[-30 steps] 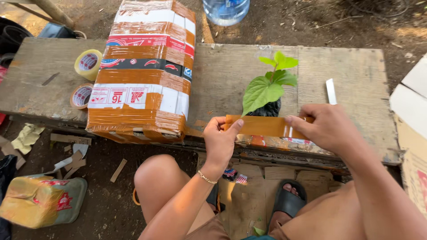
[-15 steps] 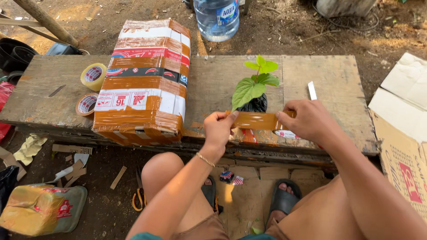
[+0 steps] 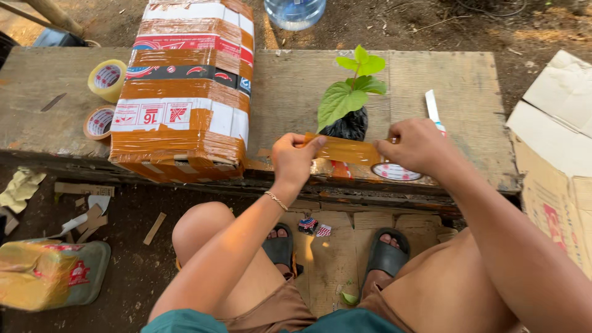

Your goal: The person sits on the ground and wraps a potted plant with a black plastic bag, then secures it with brown packing tape. They use a utility knife to cut the tape and adjust the bag around the pot.

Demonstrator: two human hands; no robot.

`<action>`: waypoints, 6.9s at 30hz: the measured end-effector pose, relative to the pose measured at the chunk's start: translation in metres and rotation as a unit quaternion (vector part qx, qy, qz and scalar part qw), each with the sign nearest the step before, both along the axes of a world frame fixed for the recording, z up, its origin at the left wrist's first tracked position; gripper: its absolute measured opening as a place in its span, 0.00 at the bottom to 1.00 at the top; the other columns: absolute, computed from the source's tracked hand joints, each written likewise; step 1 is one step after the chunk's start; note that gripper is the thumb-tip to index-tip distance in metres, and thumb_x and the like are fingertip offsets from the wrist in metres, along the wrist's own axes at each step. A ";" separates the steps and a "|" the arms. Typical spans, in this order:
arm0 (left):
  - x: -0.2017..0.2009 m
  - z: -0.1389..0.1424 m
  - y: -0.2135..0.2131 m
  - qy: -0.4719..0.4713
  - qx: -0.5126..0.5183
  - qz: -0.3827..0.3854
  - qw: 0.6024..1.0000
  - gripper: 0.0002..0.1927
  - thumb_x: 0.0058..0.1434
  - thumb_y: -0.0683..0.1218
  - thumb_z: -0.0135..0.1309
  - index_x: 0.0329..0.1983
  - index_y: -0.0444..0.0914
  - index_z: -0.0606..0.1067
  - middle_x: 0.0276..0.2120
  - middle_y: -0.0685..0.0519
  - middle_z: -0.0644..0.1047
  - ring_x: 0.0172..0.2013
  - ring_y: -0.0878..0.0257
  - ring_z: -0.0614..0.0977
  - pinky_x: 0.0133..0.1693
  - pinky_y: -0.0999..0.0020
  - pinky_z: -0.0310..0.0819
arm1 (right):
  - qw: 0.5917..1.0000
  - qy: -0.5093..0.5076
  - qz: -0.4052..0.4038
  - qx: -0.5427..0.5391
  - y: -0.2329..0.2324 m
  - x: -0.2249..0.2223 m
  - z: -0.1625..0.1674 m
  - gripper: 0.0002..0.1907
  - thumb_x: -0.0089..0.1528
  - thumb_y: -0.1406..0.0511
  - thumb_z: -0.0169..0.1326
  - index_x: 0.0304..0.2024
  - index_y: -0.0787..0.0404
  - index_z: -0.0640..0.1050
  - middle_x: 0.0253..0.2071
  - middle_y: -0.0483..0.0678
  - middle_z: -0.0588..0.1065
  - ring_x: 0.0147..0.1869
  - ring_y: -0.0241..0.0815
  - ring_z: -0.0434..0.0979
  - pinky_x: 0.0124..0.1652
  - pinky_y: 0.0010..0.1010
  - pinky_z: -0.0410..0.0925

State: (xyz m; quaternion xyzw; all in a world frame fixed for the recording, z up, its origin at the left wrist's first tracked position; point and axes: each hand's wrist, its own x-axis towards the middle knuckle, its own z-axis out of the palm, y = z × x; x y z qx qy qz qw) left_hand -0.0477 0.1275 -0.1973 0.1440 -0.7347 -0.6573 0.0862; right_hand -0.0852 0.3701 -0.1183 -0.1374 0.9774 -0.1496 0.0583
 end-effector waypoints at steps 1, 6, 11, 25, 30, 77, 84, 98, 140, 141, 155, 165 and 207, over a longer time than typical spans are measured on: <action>0.001 -0.002 0.000 0.017 -0.012 0.001 1.000 0.17 0.56 0.50 0.69 0.33 0.33 0.77 0.26 0.52 0.80 0.24 0.70 0.80 0.25 0.75 0.75 | 1.000 -0.007 -0.014 -0.022 0.001 -0.003 -0.002 0.24 0.57 0.49 0.60 0.35 0.64 0.85 0.29 0.62 0.79 0.35 0.60 0.80 0.40 0.47 0.72; -0.022 -0.009 -0.001 -0.012 0.073 0.006 0.997 0.14 0.59 0.47 0.66 0.35 0.32 0.76 0.26 0.52 0.80 0.25 0.70 0.81 0.25 0.74 0.72 | 0.991 -0.065 -0.082 -0.079 0.012 -0.015 -0.003 0.23 0.59 0.50 0.61 0.33 0.66 0.84 0.25 0.60 0.79 0.29 0.54 0.81 0.34 0.43 0.73; -0.036 -0.021 0.003 -0.038 0.080 0.035 0.995 0.13 0.60 0.46 0.64 0.37 0.32 0.76 0.29 0.53 0.78 0.26 0.70 0.77 0.27 0.73 0.73 | 0.994 0.026 -0.025 -0.105 0.008 -0.026 -0.005 0.22 0.61 0.53 0.63 0.34 0.67 0.83 0.25 0.58 0.78 0.26 0.48 0.80 0.31 0.39 0.71; -0.050 -0.015 0.012 -0.078 0.049 0.056 0.994 0.20 0.55 0.50 0.68 0.39 0.34 0.73 0.33 0.52 0.80 0.30 0.70 0.78 0.31 0.74 0.74 | 0.996 -0.015 -0.039 -0.081 0.002 -0.051 -0.009 0.21 0.60 0.52 0.63 0.32 0.66 0.84 0.23 0.59 0.79 0.26 0.48 0.80 0.31 0.40 0.72; -0.053 -0.017 0.011 -0.037 0.071 0.052 0.995 0.20 0.54 0.49 0.69 0.38 0.33 0.73 0.34 0.52 0.80 0.31 0.71 0.79 0.33 0.76 0.76 | 0.996 -0.035 -0.044 -0.074 -0.003 -0.055 -0.016 0.23 0.60 0.50 0.63 0.33 0.65 0.84 0.24 0.58 0.79 0.27 0.49 0.81 0.33 0.40 0.73; -0.052 -0.031 0.016 0.020 -0.230 0.028 0.972 0.15 0.72 0.48 0.40 0.53 0.35 0.72 0.52 0.43 0.75 0.49 0.48 0.80 0.50 0.56 0.74 | 0.971 -0.160 -0.117 -0.135 -0.008 -0.064 -0.045 0.29 0.58 0.45 0.62 0.27 0.67 0.81 0.17 0.54 0.72 0.21 0.44 0.73 0.24 0.40 0.68; -0.029 -0.031 0.034 0.133 -0.208 -0.152 0.957 0.31 0.72 0.55 0.42 0.70 0.31 0.62 0.67 0.31 0.64 0.67 0.36 0.65 0.65 0.49 0.60 | 0.943 -0.260 -0.139 -0.157 -0.014 -0.053 -0.045 0.32 0.68 0.47 0.53 0.34 0.74 0.80 0.18 0.57 0.71 0.20 0.46 0.73 0.24 0.40 0.66; -0.102 -0.002 -0.020 0.068 -0.327 -0.358 0.872 0.36 0.62 0.62 0.58 0.69 0.43 0.66 0.67 0.44 0.67 0.67 0.45 0.67 0.65 0.55 0.63 | 0.885 -0.172 -0.019 -0.432 -0.085 0.047 -0.084 0.24 0.62 0.62 0.58 0.58 0.65 0.71 0.46 0.49 0.80 0.47 0.37 0.79 0.48 0.32 0.72; 0.028 -0.038 0.017 -0.183 0.229 -0.128 0.948 0.35 0.61 0.49 0.60 0.67 0.38 0.57 0.39 0.52 0.79 0.39 0.68 0.80 0.39 0.74 0.74 | 0.940 -0.221 -0.248 0.078 0.115 -0.061 -0.082 0.50 0.56 0.43 0.65 0.66 0.69 0.65 0.49 0.71 0.78 0.50 0.66 0.84 0.49 0.52 0.76; 0.028 -0.036 0.017 -0.182 0.241 -0.138 0.943 0.33 0.61 0.49 0.60 0.66 0.37 0.60 0.40 0.52 0.80 0.38 0.69 0.80 0.37 0.74 0.75 | 0.947 -0.202 -0.231 0.094 0.118 -0.063 -0.091 0.49 0.54 0.44 0.67 0.64 0.69 0.66 0.49 0.71 0.78 0.51 0.65 0.83 0.50 0.50 0.75; 0.024 -0.053 0.026 -0.115 0.350 -0.151 0.917 0.25 0.61 0.47 0.63 0.57 0.35 0.69 0.42 0.53 0.81 0.35 0.73 0.83 0.29 0.76 0.77 | 0.982 0.126 -0.110 -0.086 0.041 0.048 0.069 0.21 0.72 0.64 0.44 0.68 0.53 0.66 0.36 0.49 0.75 0.30 0.41 0.74 0.25 0.34 0.69; 0.023 -0.052 0.029 -0.136 0.357 -0.149 0.912 0.25 0.55 0.45 0.64 0.54 0.36 0.69 0.32 0.56 0.77 0.22 0.72 0.73 0.19 0.75 0.60 | 0.827 0.093 0.263 0.488 -0.053 0.072 0.114 0.39 0.60 0.64 0.52 0.75 0.40 0.63 0.42 0.37 0.76 0.39 0.38 0.83 0.29 0.27 0.74; 0.012 -0.049 0.017 -0.179 0.331 -0.172 0.911 0.14 0.65 0.51 0.58 0.45 0.37 0.74 0.29 0.54 0.79 0.20 0.72 0.75 0.18 0.76 0.64 | 0.945 -0.180 0.026 0.271 0.086 -0.028 -0.049 0.16 0.65 0.50 0.52 0.52 0.44 0.75 0.38 0.48 0.84 0.45 0.50 0.83 0.47 0.46 0.73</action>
